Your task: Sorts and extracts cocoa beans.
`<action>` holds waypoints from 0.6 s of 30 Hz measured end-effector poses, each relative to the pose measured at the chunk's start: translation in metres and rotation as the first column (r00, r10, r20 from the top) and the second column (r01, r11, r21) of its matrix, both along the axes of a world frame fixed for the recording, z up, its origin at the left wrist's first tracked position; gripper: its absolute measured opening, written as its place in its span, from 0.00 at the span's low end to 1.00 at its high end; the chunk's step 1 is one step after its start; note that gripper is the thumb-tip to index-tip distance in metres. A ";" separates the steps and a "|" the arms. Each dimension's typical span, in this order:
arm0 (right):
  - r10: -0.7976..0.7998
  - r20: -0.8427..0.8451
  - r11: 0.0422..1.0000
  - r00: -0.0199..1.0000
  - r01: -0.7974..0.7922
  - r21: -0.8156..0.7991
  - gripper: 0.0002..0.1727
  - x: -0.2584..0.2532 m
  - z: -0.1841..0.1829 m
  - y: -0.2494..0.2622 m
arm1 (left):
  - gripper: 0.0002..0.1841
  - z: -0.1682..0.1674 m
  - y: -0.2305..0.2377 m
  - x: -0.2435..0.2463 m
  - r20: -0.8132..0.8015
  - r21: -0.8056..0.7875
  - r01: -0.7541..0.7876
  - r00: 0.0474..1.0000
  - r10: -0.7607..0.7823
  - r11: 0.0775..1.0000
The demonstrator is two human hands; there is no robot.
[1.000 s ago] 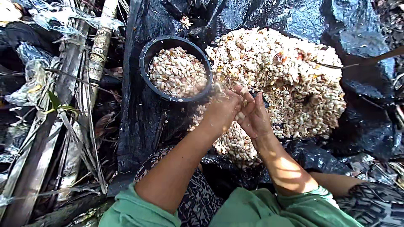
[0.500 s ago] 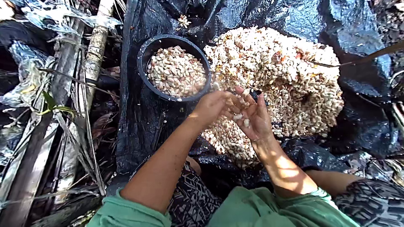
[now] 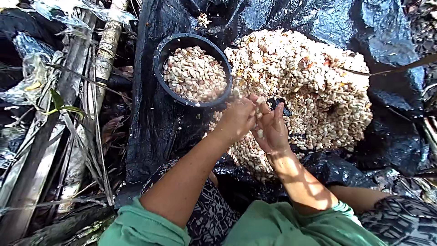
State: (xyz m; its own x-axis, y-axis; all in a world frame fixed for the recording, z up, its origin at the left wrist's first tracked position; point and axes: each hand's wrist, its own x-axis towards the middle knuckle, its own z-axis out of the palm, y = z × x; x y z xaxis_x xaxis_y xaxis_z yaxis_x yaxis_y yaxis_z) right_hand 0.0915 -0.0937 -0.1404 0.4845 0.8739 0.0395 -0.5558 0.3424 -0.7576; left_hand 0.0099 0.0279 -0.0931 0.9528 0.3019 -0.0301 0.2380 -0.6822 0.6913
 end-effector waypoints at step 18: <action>-0.043 0.728 0.999 0.684 0.023 0.038 0.63 0.015 -0.011 0.001 | 0.10 0.026 0.004 -0.013 -0.048 -0.651 -0.014 0.999 -0.023 0.759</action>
